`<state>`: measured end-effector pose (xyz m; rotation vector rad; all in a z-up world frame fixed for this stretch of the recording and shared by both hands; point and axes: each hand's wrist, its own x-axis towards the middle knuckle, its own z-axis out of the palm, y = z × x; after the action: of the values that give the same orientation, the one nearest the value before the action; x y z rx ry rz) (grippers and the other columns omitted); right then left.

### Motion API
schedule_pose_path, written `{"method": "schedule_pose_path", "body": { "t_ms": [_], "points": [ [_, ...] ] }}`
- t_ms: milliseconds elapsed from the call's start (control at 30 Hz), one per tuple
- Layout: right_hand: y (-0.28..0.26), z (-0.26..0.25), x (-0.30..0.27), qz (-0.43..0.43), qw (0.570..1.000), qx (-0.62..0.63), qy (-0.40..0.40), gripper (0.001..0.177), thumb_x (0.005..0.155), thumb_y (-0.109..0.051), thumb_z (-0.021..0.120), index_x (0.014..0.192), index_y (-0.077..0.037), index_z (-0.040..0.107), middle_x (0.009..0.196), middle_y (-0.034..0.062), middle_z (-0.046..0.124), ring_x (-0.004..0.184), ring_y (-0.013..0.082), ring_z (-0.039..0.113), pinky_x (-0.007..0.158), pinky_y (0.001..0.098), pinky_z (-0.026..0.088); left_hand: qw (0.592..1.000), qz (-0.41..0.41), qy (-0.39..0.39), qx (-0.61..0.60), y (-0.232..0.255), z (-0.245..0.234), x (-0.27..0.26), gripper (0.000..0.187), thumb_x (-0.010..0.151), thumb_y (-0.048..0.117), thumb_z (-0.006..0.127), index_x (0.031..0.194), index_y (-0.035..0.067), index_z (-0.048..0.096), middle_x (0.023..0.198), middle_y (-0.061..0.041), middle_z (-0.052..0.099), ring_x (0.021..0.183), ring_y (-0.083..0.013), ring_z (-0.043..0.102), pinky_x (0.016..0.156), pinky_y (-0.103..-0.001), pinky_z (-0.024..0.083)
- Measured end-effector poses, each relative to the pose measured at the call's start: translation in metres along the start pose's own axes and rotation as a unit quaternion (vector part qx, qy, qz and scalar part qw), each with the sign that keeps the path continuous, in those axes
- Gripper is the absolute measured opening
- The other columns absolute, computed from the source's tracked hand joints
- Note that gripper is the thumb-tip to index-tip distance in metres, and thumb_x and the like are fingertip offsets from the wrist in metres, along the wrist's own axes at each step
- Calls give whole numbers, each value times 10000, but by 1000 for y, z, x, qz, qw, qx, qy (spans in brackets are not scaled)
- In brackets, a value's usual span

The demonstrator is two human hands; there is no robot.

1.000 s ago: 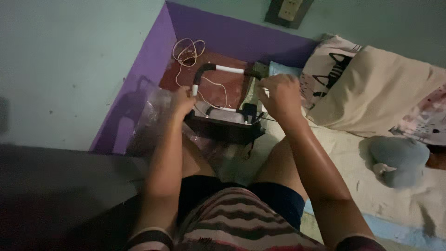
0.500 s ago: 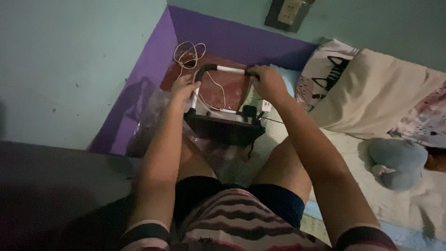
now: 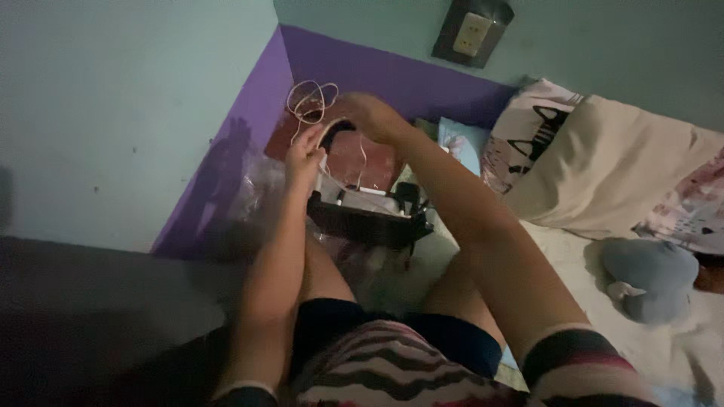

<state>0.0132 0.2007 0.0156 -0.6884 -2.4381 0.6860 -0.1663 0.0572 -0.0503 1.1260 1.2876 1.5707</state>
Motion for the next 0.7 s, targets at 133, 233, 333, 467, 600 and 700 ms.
{"method": "schedule_pose_path", "body": {
  "t_ms": [133, 233, 333, 467, 600, 700],
  "points": [
    [-5, 5, 19, 85, 978, 31, -188, 390, 961, -297, 663, 1307, -123, 702, 1277, 116, 715, 1137, 289, 667, 975, 427, 504, 999, -13, 10, -28, 5, 1, -7, 544, 922, -107, 577, 1438, 66, 563, 1493, -88, 595, 1385, -209, 563, 1058, -345, 484],
    [-12, -9, 24, 171, 956, 5, -240, 442, 936, -392, 709, 1256, -87, 730, 1185, 143, 769, 1062, 285, 728, 939, 439, 551, 988, -38, 69, 132, 17, 4, -15, 462, 950, -51, 637, 1385, 101, 628, 1427, -71, 653, 1338, -208, 607, 1075, -329, 486],
    [-14, -36, 18, 237, 943, -84, -219, 530, 881, -497, 794, 1151, -42, 766, 1124, 175, 758, 1018, 308, 707, 902, 471, 553, 981, -47, 75, 171, 18, 3, -19, 471, 948, -45, 609, 1393, 107, 633, 1402, -64, 680, 1266, -210, 668, 1043, -328, 513],
    [-10, -73, 5, 229, 949, -141, -164, 629, 840, -530, 838, 1191, -26, 702, 1139, 190, 706, 988, 334, 673, 861, 480, 534, 973, 77, 43, 212, 7, 4, -14, 456, 941, -93, 594, 1373, 49, 627, 1402, -129, 672, 1314, -253, 626, 1069, -350, 482],
    [-13, -121, 0, 201, 939, -211, -181, 469, 884, -469, 794, 1142, -78, 767, 1085, 188, 748, 947, 343, 706, 830, 493, 556, 957, 113, 58, 261, 18, 14, -21, 458, 957, -107, 549, 1383, 45, 622, 1359, -155, 694, 1292, -277, 662, 1061, -362, 526],
    [-7, -135, 4, 186, 939, -239, -160, 421, 886, -438, 806, 1119, -88, 778, 1052, 174, 754, 913, 330, 707, 821, 475, 553, 939, 40, 62, 335, 40, 19, -34, 498, 870, -77, 602, 1353, 42, 623, 1221, -199, 691, 1124, -340, 684, 941, -423, 537]
  ]
}}
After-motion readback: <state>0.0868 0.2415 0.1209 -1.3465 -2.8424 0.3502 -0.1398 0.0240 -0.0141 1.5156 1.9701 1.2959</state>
